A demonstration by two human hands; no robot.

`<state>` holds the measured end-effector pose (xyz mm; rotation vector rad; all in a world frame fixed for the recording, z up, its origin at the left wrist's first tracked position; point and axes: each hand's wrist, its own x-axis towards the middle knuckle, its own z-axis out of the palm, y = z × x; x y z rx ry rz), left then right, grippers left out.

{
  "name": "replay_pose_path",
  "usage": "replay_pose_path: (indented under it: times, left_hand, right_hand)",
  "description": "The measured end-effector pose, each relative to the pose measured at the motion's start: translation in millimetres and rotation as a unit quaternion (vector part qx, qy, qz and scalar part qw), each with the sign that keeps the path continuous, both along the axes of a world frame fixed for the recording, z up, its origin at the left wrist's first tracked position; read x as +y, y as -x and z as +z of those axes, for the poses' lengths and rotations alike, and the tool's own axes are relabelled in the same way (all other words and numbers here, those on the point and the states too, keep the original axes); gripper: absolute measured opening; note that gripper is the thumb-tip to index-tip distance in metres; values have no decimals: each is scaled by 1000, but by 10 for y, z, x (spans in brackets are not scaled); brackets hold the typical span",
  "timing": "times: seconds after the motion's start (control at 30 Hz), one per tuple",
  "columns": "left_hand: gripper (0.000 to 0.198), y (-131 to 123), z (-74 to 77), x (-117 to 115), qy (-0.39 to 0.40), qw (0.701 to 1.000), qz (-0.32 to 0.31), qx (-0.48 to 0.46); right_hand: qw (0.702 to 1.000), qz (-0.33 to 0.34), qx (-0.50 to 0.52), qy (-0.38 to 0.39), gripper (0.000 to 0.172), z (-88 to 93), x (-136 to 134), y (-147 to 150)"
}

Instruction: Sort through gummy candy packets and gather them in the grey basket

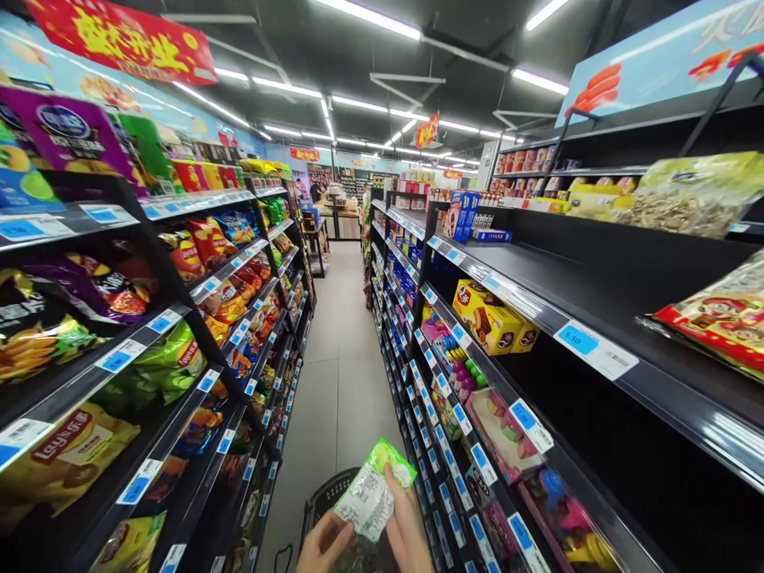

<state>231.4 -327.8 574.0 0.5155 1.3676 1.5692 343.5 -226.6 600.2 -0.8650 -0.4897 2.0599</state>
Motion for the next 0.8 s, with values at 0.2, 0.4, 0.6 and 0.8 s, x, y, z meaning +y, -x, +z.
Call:
replay_pose_path:
  times: [0.2,0.4,0.6,0.8]
  left_hand:
    - [61,-70,-36,18,-19,1000,-20,8]
    - [59,-4,-132,77,-31,996,-85,16]
    - [55,20,108,21,-16,994,-99,32]
    - [48,30,166,-19,-1,993,-103,49]
  right_hand:
    - [999,-29,-27,7,68,40,-50,-34]
    - [999,-36,-23,32,65,1,-8,-69]
    - [999,-33,-12,35,64,33,-5,-79]
    - [999,-32,-4,21,53,24,-32,-97]
